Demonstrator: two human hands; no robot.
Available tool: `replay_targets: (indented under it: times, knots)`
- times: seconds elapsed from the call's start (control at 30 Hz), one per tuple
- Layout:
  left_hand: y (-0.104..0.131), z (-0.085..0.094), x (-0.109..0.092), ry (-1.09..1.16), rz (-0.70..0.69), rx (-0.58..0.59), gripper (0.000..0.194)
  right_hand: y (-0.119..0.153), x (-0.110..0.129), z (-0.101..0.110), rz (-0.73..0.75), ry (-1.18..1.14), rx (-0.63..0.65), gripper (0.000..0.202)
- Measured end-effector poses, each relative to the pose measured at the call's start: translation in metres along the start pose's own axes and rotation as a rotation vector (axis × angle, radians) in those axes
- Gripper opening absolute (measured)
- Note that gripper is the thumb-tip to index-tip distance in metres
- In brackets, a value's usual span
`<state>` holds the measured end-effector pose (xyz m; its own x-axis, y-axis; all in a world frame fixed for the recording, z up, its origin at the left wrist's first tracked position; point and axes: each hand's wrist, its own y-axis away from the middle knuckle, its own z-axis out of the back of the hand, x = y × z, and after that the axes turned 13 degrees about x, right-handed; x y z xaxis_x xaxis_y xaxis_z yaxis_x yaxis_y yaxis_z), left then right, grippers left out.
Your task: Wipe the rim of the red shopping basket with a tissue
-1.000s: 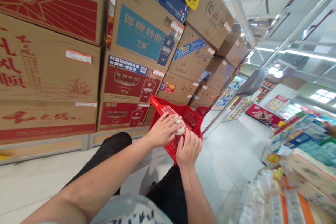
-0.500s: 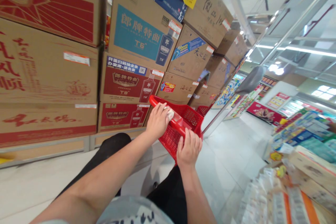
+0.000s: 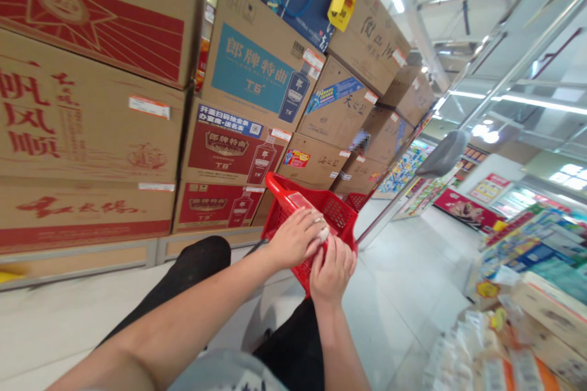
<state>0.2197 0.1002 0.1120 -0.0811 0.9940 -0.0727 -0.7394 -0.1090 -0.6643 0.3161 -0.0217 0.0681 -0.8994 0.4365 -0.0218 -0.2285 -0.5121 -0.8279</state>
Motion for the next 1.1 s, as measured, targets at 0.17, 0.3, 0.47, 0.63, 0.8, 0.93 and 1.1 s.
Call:
replay_targets:
  times: [0.17,0.3,0.47,0.63,0.8,0.93,1.1]
  knots:
    - [-0.004,0.000,0.014,0.035,0.155,-0.085,0.031,0.000,0.000,0.002,0.024,0.018,0.031,0.040]
    - [-0.004,-0.001,0.012,0.018,0.227,-0.137,0.032,0.000,0.002,0.002,0.003,0.012,0.022,0.039]
    - [-0.001,-0.003,0.002,-0.009,0.007,-0.028,0.033,0.000,0.001,0.002,0.013,0.003,0.011,0.039]
    - [-0.010,0.000,0.004,-0.008,0.246,-0.135,0.029,0.000,0.001,0.002,0.013,-0.005,0.036,0.040]
    - [-0.009,0.001,-0.007,0.013,0.068,-0.033,0.028,0.001,0.000,0.001,0.021,-0.011,-0.002,0.038]
    - [-0.013,0.004,-0.001,0.016,0.262,-0.113,0.025,0.001,0.000,0.002,0.024,-0.010,0.047,0.042]
    - [-0.014,0.003,-0.004,0.010,0.131,-0.071,0.026,0.001,0.001,-0.001,0.003,-0.021,0.010,0.040]
